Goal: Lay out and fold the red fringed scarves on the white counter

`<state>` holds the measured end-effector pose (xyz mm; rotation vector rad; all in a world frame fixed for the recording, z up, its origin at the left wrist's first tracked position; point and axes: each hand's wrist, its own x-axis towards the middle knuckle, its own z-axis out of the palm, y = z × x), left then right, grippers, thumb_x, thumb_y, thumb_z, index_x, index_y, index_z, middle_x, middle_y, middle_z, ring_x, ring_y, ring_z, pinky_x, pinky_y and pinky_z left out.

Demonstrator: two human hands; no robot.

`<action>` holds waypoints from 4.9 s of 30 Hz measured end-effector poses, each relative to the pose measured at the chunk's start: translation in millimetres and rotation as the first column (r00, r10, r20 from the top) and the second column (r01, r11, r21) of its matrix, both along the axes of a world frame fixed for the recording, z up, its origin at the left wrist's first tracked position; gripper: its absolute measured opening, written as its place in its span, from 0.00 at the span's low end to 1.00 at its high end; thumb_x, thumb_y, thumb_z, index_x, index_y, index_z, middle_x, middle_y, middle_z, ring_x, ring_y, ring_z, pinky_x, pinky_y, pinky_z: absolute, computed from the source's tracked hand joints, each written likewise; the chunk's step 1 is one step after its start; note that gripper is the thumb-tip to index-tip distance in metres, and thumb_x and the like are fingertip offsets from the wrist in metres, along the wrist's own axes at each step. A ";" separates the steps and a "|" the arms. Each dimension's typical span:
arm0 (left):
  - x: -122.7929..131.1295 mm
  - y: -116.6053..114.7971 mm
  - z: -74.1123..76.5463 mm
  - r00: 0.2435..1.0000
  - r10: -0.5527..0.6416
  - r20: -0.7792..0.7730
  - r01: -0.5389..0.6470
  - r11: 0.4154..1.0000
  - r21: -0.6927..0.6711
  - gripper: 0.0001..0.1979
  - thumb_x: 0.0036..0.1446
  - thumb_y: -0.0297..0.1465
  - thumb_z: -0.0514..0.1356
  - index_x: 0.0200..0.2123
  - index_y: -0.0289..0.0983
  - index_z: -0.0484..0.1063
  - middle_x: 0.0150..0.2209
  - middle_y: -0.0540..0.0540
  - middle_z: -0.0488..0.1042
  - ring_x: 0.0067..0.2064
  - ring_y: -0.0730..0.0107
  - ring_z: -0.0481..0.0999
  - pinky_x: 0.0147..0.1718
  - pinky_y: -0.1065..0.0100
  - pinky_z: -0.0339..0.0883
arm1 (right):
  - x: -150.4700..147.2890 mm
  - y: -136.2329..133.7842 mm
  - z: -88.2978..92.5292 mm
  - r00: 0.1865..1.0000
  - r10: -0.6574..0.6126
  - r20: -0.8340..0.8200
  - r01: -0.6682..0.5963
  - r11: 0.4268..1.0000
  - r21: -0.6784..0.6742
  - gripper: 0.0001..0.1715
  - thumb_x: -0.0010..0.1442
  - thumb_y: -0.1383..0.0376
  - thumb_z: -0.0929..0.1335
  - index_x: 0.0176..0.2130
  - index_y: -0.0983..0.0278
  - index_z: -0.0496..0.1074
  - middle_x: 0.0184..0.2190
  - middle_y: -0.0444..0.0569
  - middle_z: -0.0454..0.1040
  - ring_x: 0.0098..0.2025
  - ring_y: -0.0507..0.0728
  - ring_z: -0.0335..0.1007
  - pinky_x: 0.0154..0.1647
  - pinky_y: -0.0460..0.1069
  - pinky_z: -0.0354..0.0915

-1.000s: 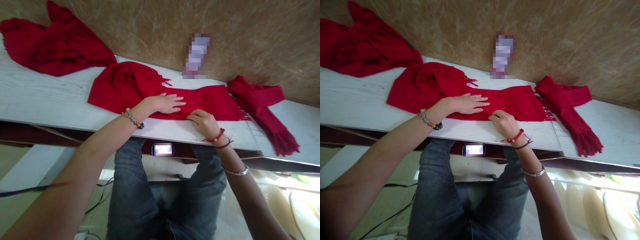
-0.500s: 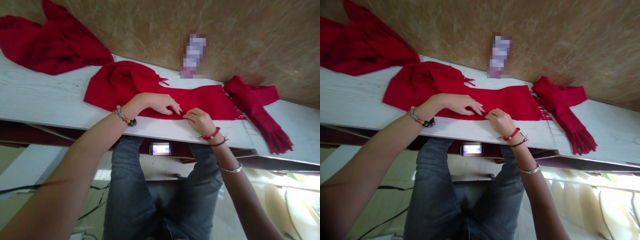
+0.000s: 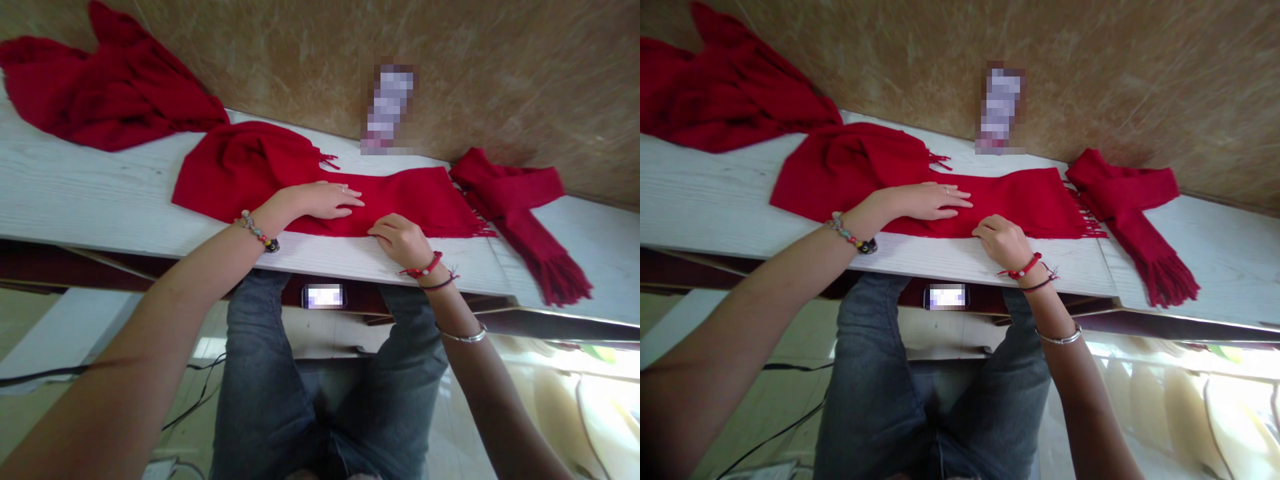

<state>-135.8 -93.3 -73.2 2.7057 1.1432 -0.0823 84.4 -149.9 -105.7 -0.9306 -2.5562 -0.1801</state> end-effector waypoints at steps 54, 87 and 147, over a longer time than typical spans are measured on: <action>19.9 -19.1 -5.2 0.976 0.191 -0.107 -0.197 0.979 -0.046 0.53 0.50 0.58 0.46 0.66 0.25 0.33 0.68 0.38 0.31 0.68 0.51 0.32 0.64 0.51 0.35 | -30.0 60.8 5.5 0.937 -0.117 0.330 0.195 0.957 -0.214 0.32 0.64 0.64 0.55 0.63 0.76 0.52 0.63 0.61 0.54 0.65 0.61 0.50 0.62 0.58 0.54; 20.0 -17.2 -5.0 0.969 0.219 -0.111 -0.231 0.967 -0.108 0.53 0.50 0.59 0.48 0.67 0.31 0.32 0.68 0.42 0.29 0.67 0.49 0.29 0.63 0.49 0.31 | 37.4 97.5 30.7 0.855 -0.462 0.234 0.498 0.858 -0.127 0.33 0.64 0.55 0.55 0.63 0.68 0.53 0.66 0.59 0.47 0.66 0.70 0.40 0.59 0.71 0.46; -128.7 27.7 79.2 0.892 0.150 -0.427 0.137 0.810 0.570 0.09 0.51 0.25 0.57 0.36 0.31 0.75 0.49 0.41 0.73 0.59 0.56 0.61 0.56 0.51 0.52 | -15.9 74.3 -13.7 0.985 -0.056 0.163 0.088 0.975 -0.202 0.28 0.66 0.59 0.55 0.60 0.67 0.61 0.62 0.56 0.59 0.63 0.61 0.53 0.61 0.56 0.54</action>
